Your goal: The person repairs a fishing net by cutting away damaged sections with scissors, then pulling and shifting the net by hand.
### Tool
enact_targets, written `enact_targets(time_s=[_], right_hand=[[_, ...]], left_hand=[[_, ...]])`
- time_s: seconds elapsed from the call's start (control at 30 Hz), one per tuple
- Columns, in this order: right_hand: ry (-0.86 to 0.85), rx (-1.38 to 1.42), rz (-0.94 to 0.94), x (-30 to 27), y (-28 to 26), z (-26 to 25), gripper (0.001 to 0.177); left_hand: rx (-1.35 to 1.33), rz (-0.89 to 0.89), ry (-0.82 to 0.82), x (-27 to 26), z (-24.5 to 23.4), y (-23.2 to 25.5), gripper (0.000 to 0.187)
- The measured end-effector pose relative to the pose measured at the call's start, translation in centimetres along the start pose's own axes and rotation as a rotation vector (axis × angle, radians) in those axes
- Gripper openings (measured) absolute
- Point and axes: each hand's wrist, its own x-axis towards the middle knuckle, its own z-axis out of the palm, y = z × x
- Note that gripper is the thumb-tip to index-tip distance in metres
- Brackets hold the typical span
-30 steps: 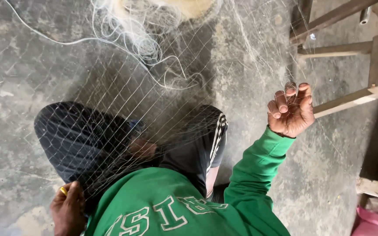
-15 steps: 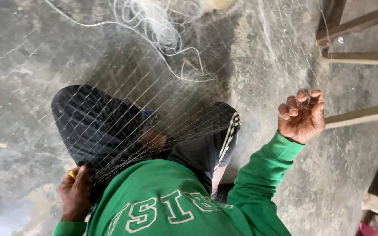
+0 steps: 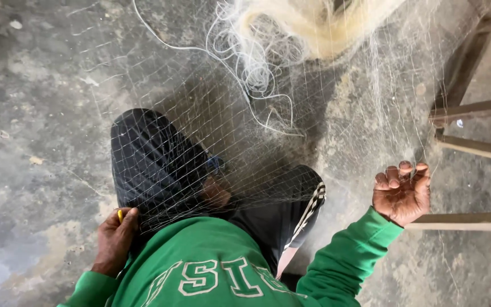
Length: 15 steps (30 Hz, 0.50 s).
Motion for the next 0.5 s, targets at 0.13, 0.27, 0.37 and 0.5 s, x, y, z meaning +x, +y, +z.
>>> enact_targets(time_s=[0.13, 0.27, 0.37, 0.5], right_hand=[[0.073, -0.022, 0.004, 0.0, 0.2, -0.2, 0.020], [0.082, -0.013, 0.019, 0.0, 0.3, -0.6, 0.019], [0.113, -0.017, 0.019, 0.2, 0.3, -0.8, 0.018], [0.103, -0.012, 0.032, 0.4, 0.1, -1.0, 0.020]], left_hand=[[-0.014, 0.003, 0.010, 0.1, 0.0, -0.3, 0.016], [0.040, 0.046, 0.020, 0.4, -0.2, -1.0, 0.017], [0.003, 0.030, 0.011, 0.1, -0.1, -0.6, 0.016], [-0.053, -0.001, -0.006, -0.8, 0.3, 0.5, 0.019]])
